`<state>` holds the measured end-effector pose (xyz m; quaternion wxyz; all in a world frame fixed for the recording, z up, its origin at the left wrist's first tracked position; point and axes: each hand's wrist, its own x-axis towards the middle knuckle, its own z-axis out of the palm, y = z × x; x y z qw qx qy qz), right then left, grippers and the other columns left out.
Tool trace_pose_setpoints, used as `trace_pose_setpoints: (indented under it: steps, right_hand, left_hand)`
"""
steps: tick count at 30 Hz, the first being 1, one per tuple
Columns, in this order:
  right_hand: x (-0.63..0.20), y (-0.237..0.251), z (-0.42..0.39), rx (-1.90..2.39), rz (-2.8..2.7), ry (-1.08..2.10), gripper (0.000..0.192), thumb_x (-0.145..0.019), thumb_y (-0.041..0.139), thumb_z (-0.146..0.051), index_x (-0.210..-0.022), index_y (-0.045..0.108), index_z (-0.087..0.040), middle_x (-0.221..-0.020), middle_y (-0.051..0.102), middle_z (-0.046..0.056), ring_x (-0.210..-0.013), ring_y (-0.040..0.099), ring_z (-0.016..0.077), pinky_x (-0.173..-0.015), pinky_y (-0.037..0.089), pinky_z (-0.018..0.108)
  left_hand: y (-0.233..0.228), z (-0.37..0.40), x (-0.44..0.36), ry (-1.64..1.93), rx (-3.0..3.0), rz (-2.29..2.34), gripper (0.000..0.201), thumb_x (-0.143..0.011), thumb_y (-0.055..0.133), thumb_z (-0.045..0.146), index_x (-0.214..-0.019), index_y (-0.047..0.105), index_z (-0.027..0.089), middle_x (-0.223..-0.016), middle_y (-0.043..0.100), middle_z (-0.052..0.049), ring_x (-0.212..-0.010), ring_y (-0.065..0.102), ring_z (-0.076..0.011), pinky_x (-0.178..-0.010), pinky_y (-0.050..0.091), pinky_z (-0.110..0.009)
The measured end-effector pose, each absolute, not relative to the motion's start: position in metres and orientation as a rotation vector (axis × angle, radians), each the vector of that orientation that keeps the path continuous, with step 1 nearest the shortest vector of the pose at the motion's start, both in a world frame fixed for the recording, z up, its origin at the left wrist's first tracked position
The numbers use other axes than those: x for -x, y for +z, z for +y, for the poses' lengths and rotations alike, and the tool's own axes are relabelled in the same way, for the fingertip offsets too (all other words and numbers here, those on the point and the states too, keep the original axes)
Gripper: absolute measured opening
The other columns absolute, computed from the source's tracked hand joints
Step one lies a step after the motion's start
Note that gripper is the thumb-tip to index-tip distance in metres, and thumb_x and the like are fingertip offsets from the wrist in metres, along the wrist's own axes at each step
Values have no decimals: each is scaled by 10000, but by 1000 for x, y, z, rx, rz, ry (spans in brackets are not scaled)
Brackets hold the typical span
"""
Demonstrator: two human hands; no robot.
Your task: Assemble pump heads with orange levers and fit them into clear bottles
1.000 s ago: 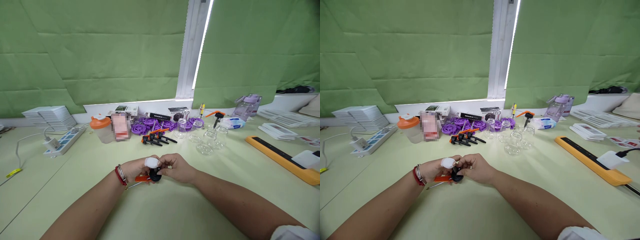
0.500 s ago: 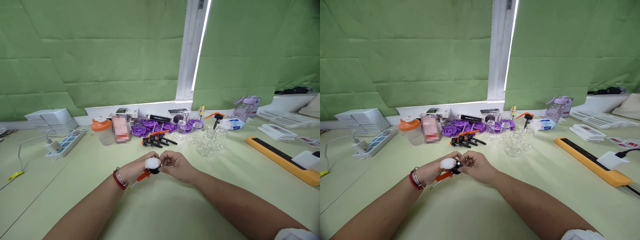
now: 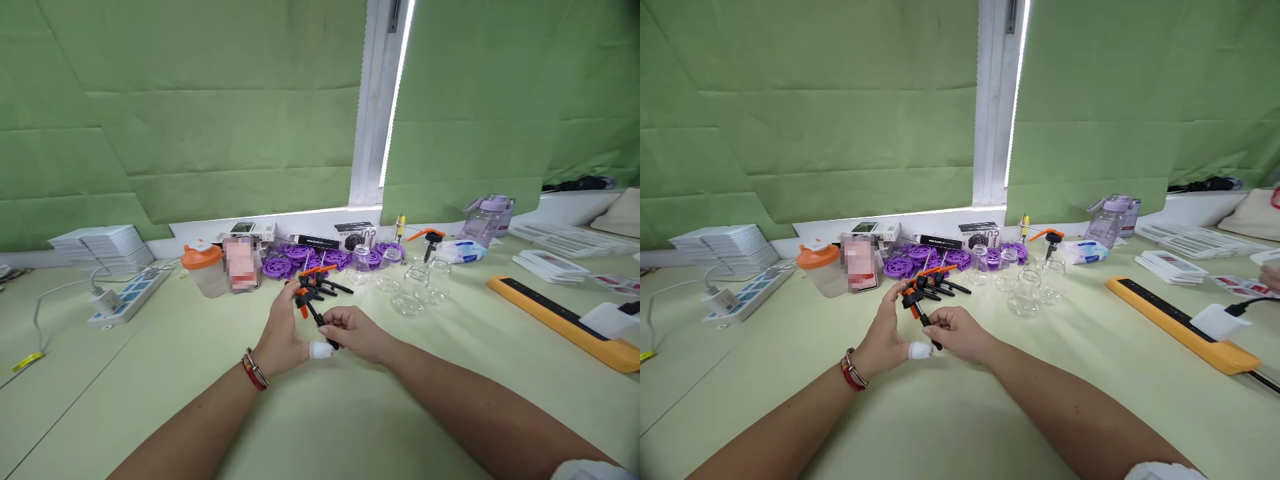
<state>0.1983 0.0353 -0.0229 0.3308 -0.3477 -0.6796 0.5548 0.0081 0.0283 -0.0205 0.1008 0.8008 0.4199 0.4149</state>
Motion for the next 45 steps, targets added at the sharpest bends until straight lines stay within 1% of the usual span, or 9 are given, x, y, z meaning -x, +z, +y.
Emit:
trace_pose_setpoints:
  steps: [6, 12, 18, 21, 25, 29, 33, 38, 45]
  right_hand:
    - [-205, -30, 47, 1068, -2357, 453, 184, -883, 476, -286, -872, 613, -164, -765, 602, 29, -698, 525, 144, -619, 358, 257]
    - [-191, -43, 51, 998, -2722, -28, 284, -942, 376, -299, -1009, 607, -148, -911, 646, 84, -814, 588, 197, -697, 415, 301]
    - [-185, -55, 57, 997, -2648, -1, 316, -940, 388, -378, -993, 622, -173, -908, 644, 61, -850, 586, 193, -733, 449, 301]
    - [-186, -56, 63, 1022, -2501, -9, 344, -926, 407, -402, -1060, 604, -154, -1044, 613, 97, -968, 552, 211, -835, 442, 328]
    - [-184, -52, 81, 1149, -2350, -134, 403, -872, 499, -410, -1202, 544, -184, -1373, 400, 135, -1262, 339, 291, -1043, 265, 444]
    - [-179, -52, 107, 1320, -2383, -100, 576, -834, 507, -520, -1364, 389, -328, -1517, 154, 86, -1352, 160, 370, -1029, 197, 551]
    - [-180, -59, 125, 1345, -2464, 24, 535, -900, 402, -463, -1412, 287, -362, -1525, 139, 80, -1300, 304, 362, -964, 312, 515]
    - [-188, -66, 128, 1286, -2476, 14, 417, -920, 370, -269, -1323, 473, -303, -1507, 205, 76, -1209, 435, 304, -935, 374, 446]
    - [-211, -66, 116, 1116, -2502, 44, 351, -889, 413, -204, -1155, 634, -264, -1475, 276, 78, -1134, 492, 273, -907, 413, 433]
  left_hand:
    - [-25, 50, 12, 1217, -2209, 1435, 582, -803, 561, 423, -1281, 308, 208, -1224, 491, -122, -1059, 530, -242, -895, 424, -405]
    - [-27, 51, 16, 831, -2169, 1642, 618, -758, 557, 530, -1257, 338, 239, -1034, 563, -50, -610, 532, -134, -573, 419, -286]
    - [-33, 52, 9, 764, -2100, 1825, 412, -714, 586, 339, -1092, 469, 222, -936, 588, -24, -621, 529, -138, -576, 394, -265]
    - [-38, 59, 13, 811, -2011, 1965, 306, -689, 579, 268, -983, 512, 222, -910, 606, -26, -727, 563, -167, -621, 397, -262]
    - [-40, 73, 30, 850, -1862, 2136, 265, -702, 568, 331, -927, 526, 196, -901, 621, -66, -776, 574, -213, -617, 394, -284]
    - [-41, 83, 47, 861, -1761, 2223, 286, -729, 541, 421, -889, 542, 184, -874, 632, -79, -759, 580, -221, -587, 390, -282]
    - [-42, 86, 52, 834, -1785, 2206, 342, -737, 535, 480, -918, 560, 189, -928, 645, -80, -805, 591, -222, -588, 384, -269]
    - [-43, 82, 51, 780, -1862, 2170, 427, -731, 537, 537, -986, 565, 195, -1035, 635, -89, -885, 595, -240, -640, 394, -283]
    - [-44, 79, 51, 753, -1973, 2147, 451, -751, 521, 509, -1052, 555, 175, -1152, 584, -117, -955, 595, -252, -718, 434, -314]
